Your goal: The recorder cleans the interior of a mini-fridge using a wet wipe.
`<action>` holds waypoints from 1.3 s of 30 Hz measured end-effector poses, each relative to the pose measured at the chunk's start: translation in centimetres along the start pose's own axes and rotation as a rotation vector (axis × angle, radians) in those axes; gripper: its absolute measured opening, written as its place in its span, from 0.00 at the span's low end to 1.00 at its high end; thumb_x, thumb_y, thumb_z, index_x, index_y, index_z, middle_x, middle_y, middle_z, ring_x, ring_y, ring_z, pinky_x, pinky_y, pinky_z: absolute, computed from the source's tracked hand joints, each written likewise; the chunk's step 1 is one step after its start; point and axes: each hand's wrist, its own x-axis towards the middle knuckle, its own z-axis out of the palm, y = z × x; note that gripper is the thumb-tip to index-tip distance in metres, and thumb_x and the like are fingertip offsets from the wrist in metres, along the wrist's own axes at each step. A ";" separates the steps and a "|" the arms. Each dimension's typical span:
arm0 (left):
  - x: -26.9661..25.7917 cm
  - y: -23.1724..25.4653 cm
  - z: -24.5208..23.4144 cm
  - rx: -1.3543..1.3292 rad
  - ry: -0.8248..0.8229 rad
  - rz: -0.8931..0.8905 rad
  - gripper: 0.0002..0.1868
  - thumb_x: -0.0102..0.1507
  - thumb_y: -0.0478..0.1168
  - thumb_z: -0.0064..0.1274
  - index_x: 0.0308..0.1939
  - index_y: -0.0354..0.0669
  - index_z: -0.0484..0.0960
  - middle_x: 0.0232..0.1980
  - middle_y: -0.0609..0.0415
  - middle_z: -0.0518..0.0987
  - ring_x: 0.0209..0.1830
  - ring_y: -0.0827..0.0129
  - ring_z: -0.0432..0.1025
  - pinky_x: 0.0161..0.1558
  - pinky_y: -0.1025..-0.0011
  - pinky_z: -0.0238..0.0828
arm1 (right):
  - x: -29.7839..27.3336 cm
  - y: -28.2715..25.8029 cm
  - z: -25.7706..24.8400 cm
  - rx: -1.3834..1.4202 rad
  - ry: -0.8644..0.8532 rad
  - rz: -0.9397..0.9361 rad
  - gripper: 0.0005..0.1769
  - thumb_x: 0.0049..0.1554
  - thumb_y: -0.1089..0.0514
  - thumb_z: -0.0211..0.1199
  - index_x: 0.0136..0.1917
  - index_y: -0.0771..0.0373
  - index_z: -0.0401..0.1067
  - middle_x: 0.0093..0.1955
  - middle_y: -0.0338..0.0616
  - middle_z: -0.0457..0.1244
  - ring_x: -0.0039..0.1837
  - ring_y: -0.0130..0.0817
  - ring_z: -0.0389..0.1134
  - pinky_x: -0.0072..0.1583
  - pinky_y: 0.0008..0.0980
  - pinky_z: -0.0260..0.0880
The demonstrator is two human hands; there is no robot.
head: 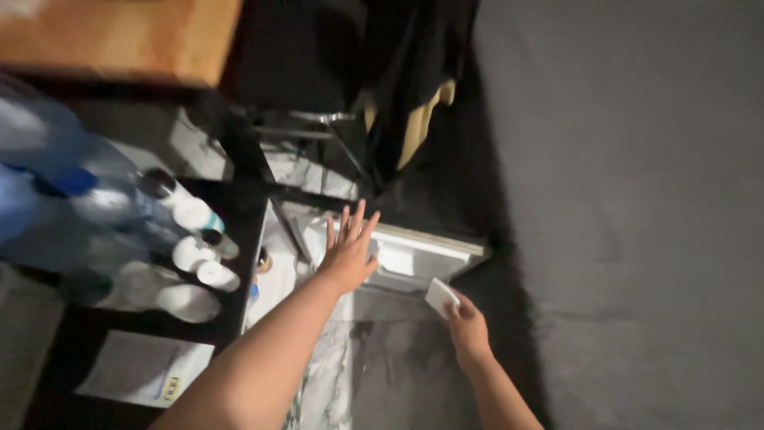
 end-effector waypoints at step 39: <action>8.4 -7.3 11.8 0.116 0.485 0.240 0.25 0.73 0.54 0.41 0.71 0.50 0.70 0.72 0.52 0.70 0.79 0.59 0.56 0.79 0.50 0.38 | 23.9 4.8 9.0 -0.765 -0.303 -0.323 0.17 0.60 0.53 0.67 0.60 0.59 0.74 0.62 0.51 0.68 0.65 0.45 0.68 0.65 0.38 0.64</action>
